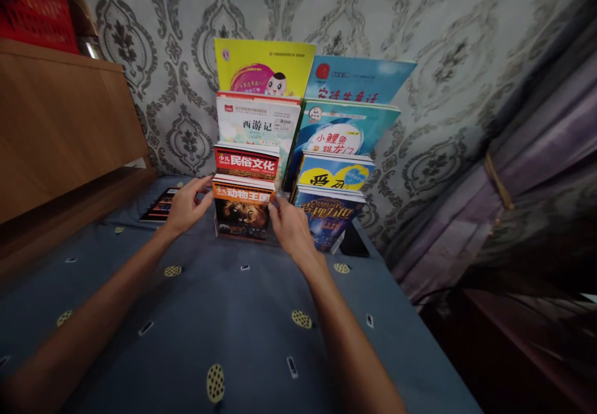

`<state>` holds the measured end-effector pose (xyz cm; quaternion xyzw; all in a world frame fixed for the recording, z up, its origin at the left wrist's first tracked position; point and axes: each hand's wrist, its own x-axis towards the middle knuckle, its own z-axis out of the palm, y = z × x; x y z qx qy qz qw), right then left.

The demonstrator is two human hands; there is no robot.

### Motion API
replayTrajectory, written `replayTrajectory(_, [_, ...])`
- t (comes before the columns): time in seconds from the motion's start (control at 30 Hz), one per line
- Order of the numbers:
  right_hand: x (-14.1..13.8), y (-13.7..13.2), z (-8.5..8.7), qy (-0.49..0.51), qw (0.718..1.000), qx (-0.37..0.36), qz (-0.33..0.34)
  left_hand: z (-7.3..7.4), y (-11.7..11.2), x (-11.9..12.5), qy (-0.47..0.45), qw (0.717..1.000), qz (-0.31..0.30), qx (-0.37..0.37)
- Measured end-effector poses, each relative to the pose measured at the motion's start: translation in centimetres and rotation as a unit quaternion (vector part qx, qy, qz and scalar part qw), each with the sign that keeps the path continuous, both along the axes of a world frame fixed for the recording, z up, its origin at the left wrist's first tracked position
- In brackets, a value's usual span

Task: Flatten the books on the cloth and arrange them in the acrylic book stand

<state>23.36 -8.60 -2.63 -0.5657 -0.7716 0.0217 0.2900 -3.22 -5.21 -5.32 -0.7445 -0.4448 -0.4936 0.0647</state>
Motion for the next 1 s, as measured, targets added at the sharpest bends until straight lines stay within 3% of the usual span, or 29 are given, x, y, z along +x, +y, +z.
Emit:
replayTrajectory(0.1, [0.3,-0.4,0.6,0.012,1.000,0.020,-0.003,0.0,0.8,-1.4,0.003,1.000,0.027,-0.010])
replayTrajectory(0.2, [0.5,-1.2,1.3,0.037,0.997,0.067,-0.017,-0.5,1.8,-3.7,0.054,0.986,0.133,-0.088])
replayTrajectory(0.3, [0.4,-2.4,2.3,0.077,0.990,0.114,-0.021,-2.1,2.4,-6.2,0.134,0.931,0.263,-0.215])
replayTrajectory(0.37, [0.1,-3.2,2.9,0.099,0.987,0.129,-0.002,-3.7,2.4,-7.6,0.159,0.901,0.296,-0.273])
replayTrajectory(0.47, [-0.4,-4.3,3.6,0.103,0.986,0.128,0.029,-5.7,2.3,-9.0,0.193,0.869,0.307,-0.338])
replayTrajectory(0.53, [-0.7,-4.7,3.8,0.088,0.988,0.120,0.045,-6.3,2.4,-9.5,0.219,0.851,0.304,-0.368])
replayTrajectory(0.73, [-1.9,-5.2,3.5,0.039,0.993,0.079,0.084,-5.5,3.4,-9.3,0.279,0.816,0.288,-0.415])
replayTrajectory(0.87, [-2.6,-5.3,2.9,0.009,0.992,0.043,0.120,-5.3,3.7,-8.1,0.313,0.817,0.260,-0.409])
replayTrajectory(1.0, [-2.9,-5.4,2.5,-0.010,0.991,0.025,0.132,-4.7,3.1,-7.9,0.317,0.840,0.225,-0.379])
